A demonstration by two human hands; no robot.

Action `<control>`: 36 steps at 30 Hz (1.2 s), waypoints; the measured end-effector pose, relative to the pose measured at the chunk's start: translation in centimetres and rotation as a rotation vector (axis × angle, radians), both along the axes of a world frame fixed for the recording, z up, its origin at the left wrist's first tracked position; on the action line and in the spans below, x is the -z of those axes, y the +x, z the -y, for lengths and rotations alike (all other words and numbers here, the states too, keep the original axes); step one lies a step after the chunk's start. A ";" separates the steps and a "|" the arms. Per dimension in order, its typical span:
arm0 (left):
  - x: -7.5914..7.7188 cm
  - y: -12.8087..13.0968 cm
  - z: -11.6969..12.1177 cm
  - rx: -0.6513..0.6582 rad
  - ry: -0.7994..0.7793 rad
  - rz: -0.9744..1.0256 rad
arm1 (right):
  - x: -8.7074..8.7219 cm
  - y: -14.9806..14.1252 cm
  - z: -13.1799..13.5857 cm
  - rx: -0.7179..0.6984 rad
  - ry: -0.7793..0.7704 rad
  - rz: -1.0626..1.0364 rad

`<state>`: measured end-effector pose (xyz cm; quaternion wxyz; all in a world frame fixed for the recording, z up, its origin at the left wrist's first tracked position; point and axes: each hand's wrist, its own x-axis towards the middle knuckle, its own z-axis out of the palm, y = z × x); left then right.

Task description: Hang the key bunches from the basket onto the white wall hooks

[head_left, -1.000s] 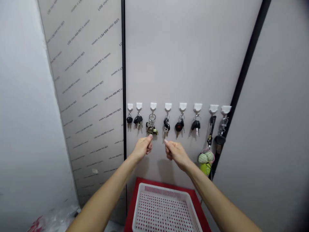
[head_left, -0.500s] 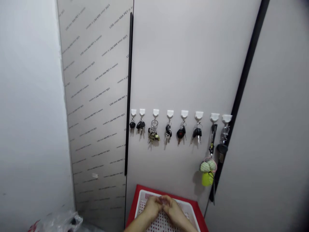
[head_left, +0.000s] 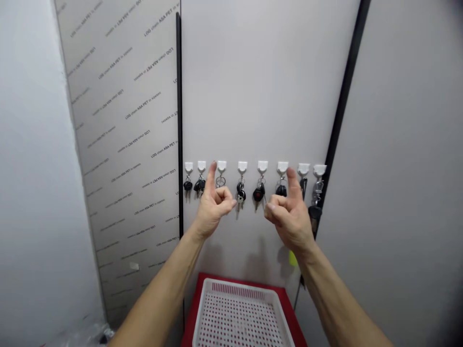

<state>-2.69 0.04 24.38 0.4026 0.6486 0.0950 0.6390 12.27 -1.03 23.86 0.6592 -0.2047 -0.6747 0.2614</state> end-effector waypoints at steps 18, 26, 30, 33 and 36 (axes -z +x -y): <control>1.1 1.5 -0.4 0.153 -0.066 -0.017 | 1.1 -0.6 -0.4 -0.170 -0.095 -0.063; 1.9 0.2 -3.5 -0.438 -0.162 0.018 | 1.5 -0.7 -3.3 0.149 -0.225 -0.005; 3.4 -0.4 -5.7 -0.894 -0.051 -0.201 | 1.5 -0.7 -5.5 0.408 -0.207 0.122; 3.8 -0.3 -6.4 -1.083 0.057 -0.450 | 1.0 -1.1 -6.5 0.608 -0.143 0.268; 3.2 0.2 -6.5 -1.200 0.041 -0.569 | 0.2 -1.7 -7.3 0.749 -0.105 0.362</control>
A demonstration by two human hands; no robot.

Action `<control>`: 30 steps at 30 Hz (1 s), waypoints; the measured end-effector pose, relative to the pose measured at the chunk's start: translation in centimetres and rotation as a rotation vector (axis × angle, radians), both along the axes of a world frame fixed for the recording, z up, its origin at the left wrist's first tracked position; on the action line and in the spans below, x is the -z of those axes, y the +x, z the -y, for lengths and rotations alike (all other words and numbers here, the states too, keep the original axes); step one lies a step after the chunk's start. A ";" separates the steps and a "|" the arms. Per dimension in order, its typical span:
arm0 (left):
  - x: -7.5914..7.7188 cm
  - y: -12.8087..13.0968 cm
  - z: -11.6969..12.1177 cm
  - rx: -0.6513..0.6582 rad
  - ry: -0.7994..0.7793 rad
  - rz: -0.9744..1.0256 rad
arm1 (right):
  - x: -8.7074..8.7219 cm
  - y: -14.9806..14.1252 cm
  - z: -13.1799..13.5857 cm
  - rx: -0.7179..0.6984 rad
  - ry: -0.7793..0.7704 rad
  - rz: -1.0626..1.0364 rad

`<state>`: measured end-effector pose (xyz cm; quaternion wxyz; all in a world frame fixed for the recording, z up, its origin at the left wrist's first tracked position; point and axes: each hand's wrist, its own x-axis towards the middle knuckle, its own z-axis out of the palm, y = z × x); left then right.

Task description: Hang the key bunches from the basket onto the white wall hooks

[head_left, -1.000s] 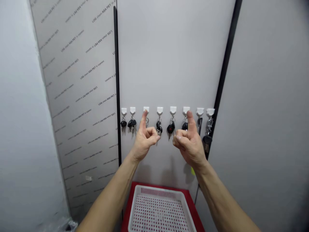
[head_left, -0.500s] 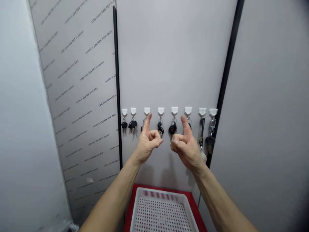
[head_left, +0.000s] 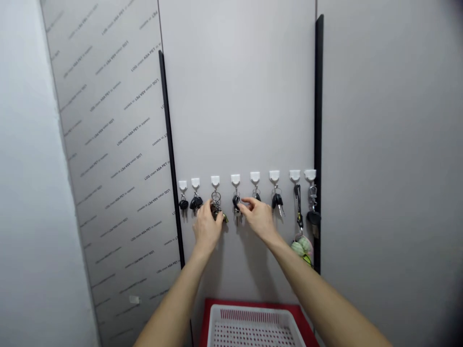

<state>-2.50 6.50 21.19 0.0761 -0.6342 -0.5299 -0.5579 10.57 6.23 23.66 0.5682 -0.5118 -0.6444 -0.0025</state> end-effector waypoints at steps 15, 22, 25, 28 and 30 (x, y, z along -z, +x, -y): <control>-1.5 -5.5 -1.4 -0.213 0.130 0.126 | -0.2 -4.4 1.1 -0.119 0.094 0.252; -1.2 -7.3 -2.3 -0.004 0.061 0.246 | -1.1 -8.6 -0.2 -0.065 -0.034 0.381; -2.3 -7.6 -2.3 0.101 0.056 0.323 | -1.5 -9.8 -0.8 0.046 -0.108 0.444; -3.7 -7.9 -2.2 0.166 0.091 0.373 | -1.8 -10.6 -1.3 0.088 -0.132 0.456; -4.5 -8.1 -2.1 0.201 0.137 0.393 | -2.1 -10.8 -1.6 0.082 -0.141 0.419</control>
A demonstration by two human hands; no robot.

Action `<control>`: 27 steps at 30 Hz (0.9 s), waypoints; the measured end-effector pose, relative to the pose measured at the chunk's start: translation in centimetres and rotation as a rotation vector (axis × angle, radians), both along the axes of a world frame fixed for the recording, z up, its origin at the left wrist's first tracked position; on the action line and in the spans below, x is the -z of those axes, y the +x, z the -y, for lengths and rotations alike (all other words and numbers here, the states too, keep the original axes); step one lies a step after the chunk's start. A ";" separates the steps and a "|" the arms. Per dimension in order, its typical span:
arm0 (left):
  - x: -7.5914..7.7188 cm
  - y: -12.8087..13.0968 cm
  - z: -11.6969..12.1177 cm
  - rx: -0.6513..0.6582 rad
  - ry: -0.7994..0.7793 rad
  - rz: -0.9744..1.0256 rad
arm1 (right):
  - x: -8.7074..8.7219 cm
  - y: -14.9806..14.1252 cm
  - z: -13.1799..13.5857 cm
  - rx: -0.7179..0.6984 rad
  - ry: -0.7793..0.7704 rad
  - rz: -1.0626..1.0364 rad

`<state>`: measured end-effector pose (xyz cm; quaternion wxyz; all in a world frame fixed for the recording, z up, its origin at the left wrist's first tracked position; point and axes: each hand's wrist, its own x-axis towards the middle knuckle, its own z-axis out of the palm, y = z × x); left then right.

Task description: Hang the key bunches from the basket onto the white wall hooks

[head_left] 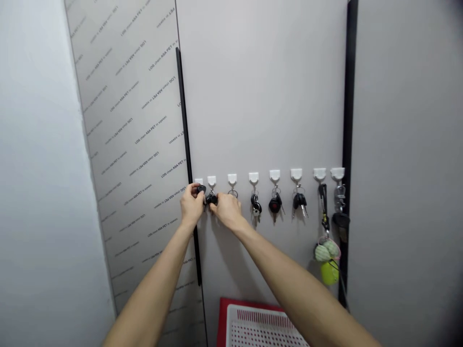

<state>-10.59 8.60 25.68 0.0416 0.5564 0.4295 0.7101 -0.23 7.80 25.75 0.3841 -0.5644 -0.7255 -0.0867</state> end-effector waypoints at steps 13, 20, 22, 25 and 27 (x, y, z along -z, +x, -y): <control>-1.1 0.1 1.2 0.373 -0.192 0.230 | -3.2 -0.2 0.5 -0.301 0.161 -0.047; 5.2 2.4 4.7 0.430 -0.344 0.129 | 2.2 3.6 3.2 -0.453 0.016 0.098; 9.5 4.0 5.3 0.517 -0.419 0.043 | 5.6 5.6 3.9 -0.459 -0.116 0.166; 16.1 6.5 5.9 0.607 -0.594 -0.035 | 11.1 8.4 4.8 -0.446 -0.384 0.209; 19.7 7.9 6.2 0.655 -0.700 -0.091 | 14.4 10.0 5.4 -0.430 -0.495 0.183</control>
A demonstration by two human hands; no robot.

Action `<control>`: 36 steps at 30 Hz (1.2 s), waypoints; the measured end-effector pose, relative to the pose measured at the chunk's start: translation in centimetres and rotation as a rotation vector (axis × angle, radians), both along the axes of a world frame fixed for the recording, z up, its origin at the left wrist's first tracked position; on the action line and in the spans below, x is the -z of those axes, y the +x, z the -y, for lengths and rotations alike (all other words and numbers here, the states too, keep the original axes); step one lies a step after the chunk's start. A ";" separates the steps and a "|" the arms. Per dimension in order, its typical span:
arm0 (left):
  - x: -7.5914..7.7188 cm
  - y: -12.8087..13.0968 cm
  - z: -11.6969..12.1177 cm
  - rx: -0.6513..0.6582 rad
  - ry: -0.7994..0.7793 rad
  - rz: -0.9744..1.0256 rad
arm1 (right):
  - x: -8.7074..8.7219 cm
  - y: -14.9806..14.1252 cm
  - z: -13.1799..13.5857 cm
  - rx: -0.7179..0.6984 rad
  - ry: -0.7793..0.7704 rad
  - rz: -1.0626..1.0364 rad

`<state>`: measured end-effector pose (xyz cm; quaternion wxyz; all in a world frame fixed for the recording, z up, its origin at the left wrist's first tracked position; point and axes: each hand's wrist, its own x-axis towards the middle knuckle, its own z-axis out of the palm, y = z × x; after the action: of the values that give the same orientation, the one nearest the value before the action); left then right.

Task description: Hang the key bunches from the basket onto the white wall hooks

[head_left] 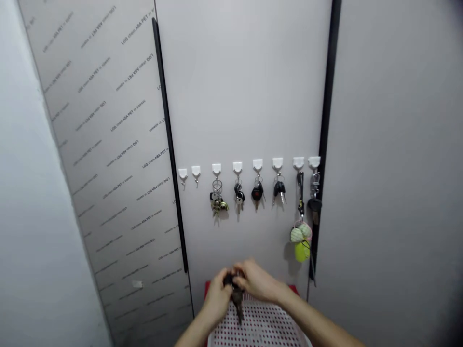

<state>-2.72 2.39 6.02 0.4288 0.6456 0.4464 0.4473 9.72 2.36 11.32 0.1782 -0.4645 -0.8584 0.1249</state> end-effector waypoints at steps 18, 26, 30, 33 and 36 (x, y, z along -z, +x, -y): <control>-13.7 -0.3 -4.0 -0.598 0.530 -0.078 | -9.0 0.5 -2.2 0.383 0.607 -0.482; -16.4 0.7 -6.1 -0.514 0.458 0.057 | -12.6 -1.2 -4.5 0.626 0.640 -0.265; -18.5 -0.2 -5.9 -0.472 0.429 0.275 | -14.5 -0.9 -4.5 0.603 0.722 -0.361; -20.4 -0.9 -5.9 -0.459 0.481 0.389 | -16.6 -0.8 -4.0 0.544 0.794 -0.398; -21.9 -1.4 -5.7 -0.465 0.584 0.396 | -17.3 -0.7 -3.2 0.472 0.760 -0.321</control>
<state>-4.08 8.11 27.96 0.1927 0.5239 0.3436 0.7552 9.00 5.59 28.58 0.4895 -0.5235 -0.6759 -0.1716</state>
